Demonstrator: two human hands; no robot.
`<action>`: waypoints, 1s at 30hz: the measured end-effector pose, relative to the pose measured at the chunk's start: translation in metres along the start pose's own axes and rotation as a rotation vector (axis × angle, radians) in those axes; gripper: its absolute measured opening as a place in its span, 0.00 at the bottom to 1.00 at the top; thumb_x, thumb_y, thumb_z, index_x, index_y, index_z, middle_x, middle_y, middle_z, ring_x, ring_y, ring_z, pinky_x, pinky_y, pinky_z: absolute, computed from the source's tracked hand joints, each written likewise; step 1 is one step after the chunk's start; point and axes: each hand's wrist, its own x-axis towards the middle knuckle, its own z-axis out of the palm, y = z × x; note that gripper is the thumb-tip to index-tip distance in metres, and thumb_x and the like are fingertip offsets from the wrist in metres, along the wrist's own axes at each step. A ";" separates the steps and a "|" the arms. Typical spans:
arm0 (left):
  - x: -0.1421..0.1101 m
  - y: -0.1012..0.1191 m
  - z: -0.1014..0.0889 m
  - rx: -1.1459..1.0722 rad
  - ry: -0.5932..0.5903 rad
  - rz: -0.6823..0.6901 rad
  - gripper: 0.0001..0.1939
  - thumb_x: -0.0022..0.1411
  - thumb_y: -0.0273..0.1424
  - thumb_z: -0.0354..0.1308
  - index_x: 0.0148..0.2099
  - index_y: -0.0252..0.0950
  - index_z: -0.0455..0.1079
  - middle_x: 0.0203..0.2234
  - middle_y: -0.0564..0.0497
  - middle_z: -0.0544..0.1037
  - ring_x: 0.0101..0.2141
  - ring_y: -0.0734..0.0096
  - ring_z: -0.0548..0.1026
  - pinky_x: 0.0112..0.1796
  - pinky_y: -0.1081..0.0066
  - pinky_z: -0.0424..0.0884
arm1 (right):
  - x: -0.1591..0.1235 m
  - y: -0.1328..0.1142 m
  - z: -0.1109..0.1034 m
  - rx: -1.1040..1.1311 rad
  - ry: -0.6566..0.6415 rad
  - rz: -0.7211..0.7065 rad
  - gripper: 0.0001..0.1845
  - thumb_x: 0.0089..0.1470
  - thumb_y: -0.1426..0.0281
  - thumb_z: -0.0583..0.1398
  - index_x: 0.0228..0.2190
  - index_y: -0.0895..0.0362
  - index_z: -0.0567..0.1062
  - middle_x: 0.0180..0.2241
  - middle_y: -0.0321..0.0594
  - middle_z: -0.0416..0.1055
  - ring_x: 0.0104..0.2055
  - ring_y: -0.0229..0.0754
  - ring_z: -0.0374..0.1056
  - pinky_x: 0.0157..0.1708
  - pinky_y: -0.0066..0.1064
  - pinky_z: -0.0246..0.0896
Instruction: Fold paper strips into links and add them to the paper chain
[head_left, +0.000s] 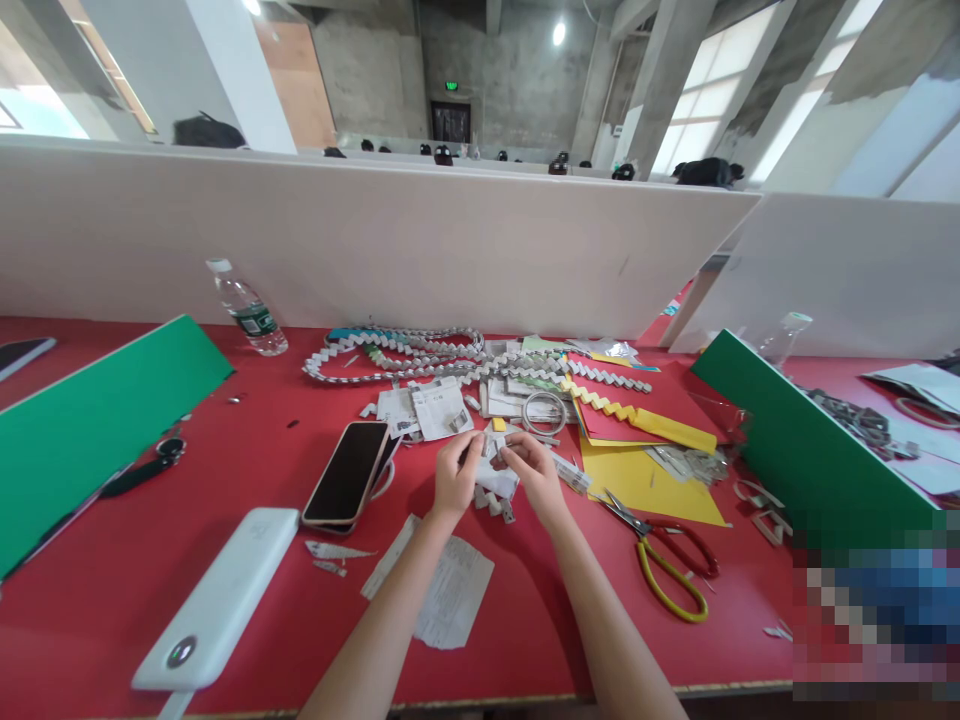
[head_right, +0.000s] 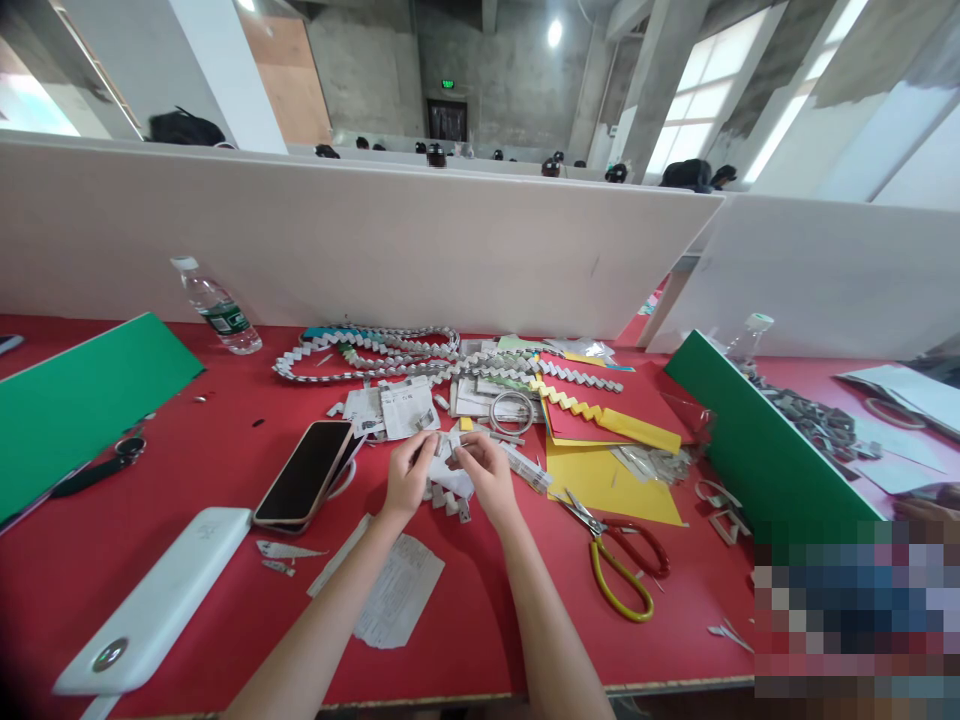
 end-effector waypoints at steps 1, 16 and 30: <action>0.000 0.000 0.000 0.003 -0.002 0.006 0.14 0.60 0.38 0.49 0.29 0.35 0.69 0.24 0.50 0.71 0.28 0.69 0.67 0.32 0.73 0.62 | 0.000 0.000 0.000 0.003 0.000 0.001 0.10 0.46 0.64 0.61 0.31 0.55 0.68 0.22 0.34 0.71 0.27 0.39 0.69 0.32 0.32 0.65; 0.000 -0.009 0.001 0.156 0.002 0.119 0.13 0.61 0.36 0.48 0.35 0.35 0.71 0.32 0.47 0.76 0.35 0.66 0.73 0.39 0.70 0.66 | -0.002 0.000 -0.003 -0.111 0.046 -0.072 0.06 0.49 0.67 0.59 0.28 0.54 0.66 0.21 0.32 0.68 0.25 0.37 0.67 0.29 0.28 0.62; 0.000 -0.010 0.000 0.152 -0.032 0.121 0.13 0.61 0.35 0.49 0.35 0.34 0.72 0.31 0.47 0.77 0.34 0.66 0.73 0.38 0.69 0.66 | -0.002 -0.006 -0.005 -0.136 0.017 -0.080 0.05 0.49 0.67 0.59 0.30 0.55 0.68 0.21 0.32 0.68 0.25 0.37 0.66 0.28 0.28 0.61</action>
